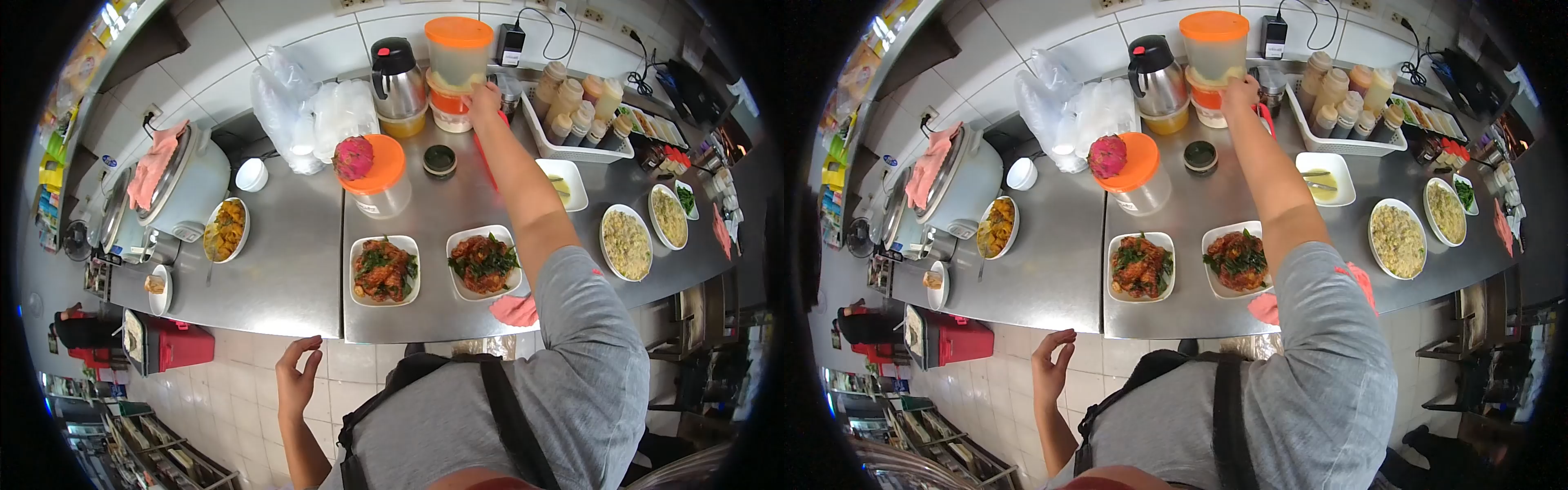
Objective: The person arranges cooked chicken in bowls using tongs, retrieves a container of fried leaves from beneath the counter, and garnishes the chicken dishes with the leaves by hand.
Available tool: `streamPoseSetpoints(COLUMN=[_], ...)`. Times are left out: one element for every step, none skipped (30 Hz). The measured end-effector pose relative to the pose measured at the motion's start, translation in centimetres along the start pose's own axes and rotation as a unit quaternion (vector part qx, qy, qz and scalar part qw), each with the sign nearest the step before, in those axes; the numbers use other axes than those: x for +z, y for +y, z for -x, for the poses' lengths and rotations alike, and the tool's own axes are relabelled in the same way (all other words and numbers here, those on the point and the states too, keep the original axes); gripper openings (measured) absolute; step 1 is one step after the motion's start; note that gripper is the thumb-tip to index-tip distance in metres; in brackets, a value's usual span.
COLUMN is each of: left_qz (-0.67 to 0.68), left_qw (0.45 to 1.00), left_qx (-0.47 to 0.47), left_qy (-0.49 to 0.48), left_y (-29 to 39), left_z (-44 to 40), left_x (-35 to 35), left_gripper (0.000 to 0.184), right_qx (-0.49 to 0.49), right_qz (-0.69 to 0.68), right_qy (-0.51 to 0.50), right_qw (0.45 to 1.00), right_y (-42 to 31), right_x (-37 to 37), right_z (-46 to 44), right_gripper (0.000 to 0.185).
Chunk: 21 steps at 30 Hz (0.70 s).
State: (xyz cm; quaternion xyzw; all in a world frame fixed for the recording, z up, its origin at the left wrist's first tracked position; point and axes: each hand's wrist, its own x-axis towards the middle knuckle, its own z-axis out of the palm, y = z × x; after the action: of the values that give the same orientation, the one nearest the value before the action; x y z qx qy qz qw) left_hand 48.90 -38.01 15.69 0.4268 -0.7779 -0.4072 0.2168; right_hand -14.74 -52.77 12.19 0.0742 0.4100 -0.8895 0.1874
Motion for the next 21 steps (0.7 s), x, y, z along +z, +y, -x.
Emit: streamPoseSetpoints(left_qz=[-0.009, -0.015, -0.015, -0.030, -0.043, -0.046, -0.045, -0.054, -0.063, -0.062, -0.059, -0.060, -0.044, -0.032, -0.020, -0.015, -0.009, -0.022, -0.035, -0.034, -0.034], left_qw=[1.000, 1.000, 1.000, 0.999, 0.997, 0.996, 0.995, 0.994, 0.992, 0.990, 0.988, 0.984, 0.979, 0.973, 0.966, 0.951, 0.932, 0.909, 0.883, 0.857, 0.828], left_qx=[-0.001, 0.019, 0.013, 0.035, 0.054, 0.059, 0.069, 0.071, 0.074, 0.082, 0.091, 0.103, 0.118, 0.114, 0.111, 0.170, 0.228, 0.262, 0.295, 0.344, 0.392], left_qy=[0.000, -0.011, -0.017, -0.024, -0.036, -0.048, -0.054, -0.067, -0.079, -0.099, -0.112, -0.133, -0.159, -0.196, -0.234, -0.258, -0.281, -0.324, -0.364, -0.382, -0.399], left_y=[-0.1, -0.2, 0.0, 0.2, 0.3, 0.3, 0.1, 0.0, -0.1, -0.3, -0.4, 0.0, 0.5, 1.4, 2.4, 3.0, 3.8, 5.0, 6.4, 7.2, 7.7], left_z=[-0.3, -0.7, -1.1, -1.6, -1.9, -2.1, -2.4, -2.7, -2.9, -3.2, -3.6, -4.1, -4.7, -5.2, -5.8, -6.4, -6.8, -7.0, -7.1, -6.9, -6.6], left_x=[-0.1, -0.3, -0.3, -0.4, -0.3, -0.3, -0.1, 0.0, 0.2, 0.4, 0.9, 1.4, 2.1, 2.9, 4.1, 5.7, 7.6, 9.5, 11.5, 13.9, 16.5], left_gripper=[0.026, 0.026, 0.026, 0.026, 0.025, 0.026, 0.028, 0.027, 0.027, 0.027, 0.027, 0.026, 0.025, 0.025, 0.026, 0.025, 0.025, 0.025, 0.024, 0.024, 0.025], right_qx=[-0.033, -0.064, -0.060, -0.045, -0.025, -0.076, -0.126, -0.179, -0.231, -0.200, -0.214, -0.230, -0.168, -0.206, -0.241, -0.250, -0.259, -0.209, -0.265, -0.263, -0.261], right_qz=[0.102, 0.203, 0.208, 0.229, 0.250, 0.248, 0.246, 0.308, 0.368, 0.439, 0.587, 0.600, 0.681, 0.748, 0.804, 0.800, 0.793, 0.706, 0.727, 0.723, 0.719], right_qy=[0.008, 0.017, 0.023, -0.084, -0.185, -0.224, -0.262, -0.253, -0.245, -0.200, -0.153, -0.140, -0.122, -0.148, -0.171, -0.129, -0.086, -0.108, -0.126, -0.128, -0.129], right_qw=[0.994, 0.977, 0.976, 0.969, 0.950, 0.939, 0.925, 0.900, 0.867, 0.853, 0.765, 0.753, 0.702, 0.613, 0.516, 0.531, 0.544, 0.668, 0.621, 0.626, 0.631], right_y=[-0.8, -1.7, -2.3, -3.1, -3.9, -5.5, -7.8, -10.6, -13.0, -14.9, -16.2, -16.0, -16.7, -15.8, -15.0, -14.6, -13.7, -13.0, -12.1, -11.5, -11.0], right_x=[0.1, 0.1, -0.7, -2.3, -4.6, -7.6, -10.8, -14.1, -18.1, -23.0, -29.0, -35.7, -39.3, -43.6, -46.8, -46.6, -45.5, -45.6, -46.2, -45.2, -43.8], right_z=[1.9, 3.6, 3.6, 3.7, 3.8, 5.4, 8.3, 11.5, 14.8, 17.2, 17.8, 18.4, 21.9, 24.5, 26.2, 27.5, 29.2, 29.7, 29.8, 30.8, 31.8], right_gripper=[0.046, 0.044, 0.044, 0.040, 0.035, 0.037, 0.039, 0.037, 0.036, 0.032, 0.027, 0.026, 0.031, 0.030, 0.030, 0.025, 0.020, 0.013, 0.012, 0.011, 0.011])
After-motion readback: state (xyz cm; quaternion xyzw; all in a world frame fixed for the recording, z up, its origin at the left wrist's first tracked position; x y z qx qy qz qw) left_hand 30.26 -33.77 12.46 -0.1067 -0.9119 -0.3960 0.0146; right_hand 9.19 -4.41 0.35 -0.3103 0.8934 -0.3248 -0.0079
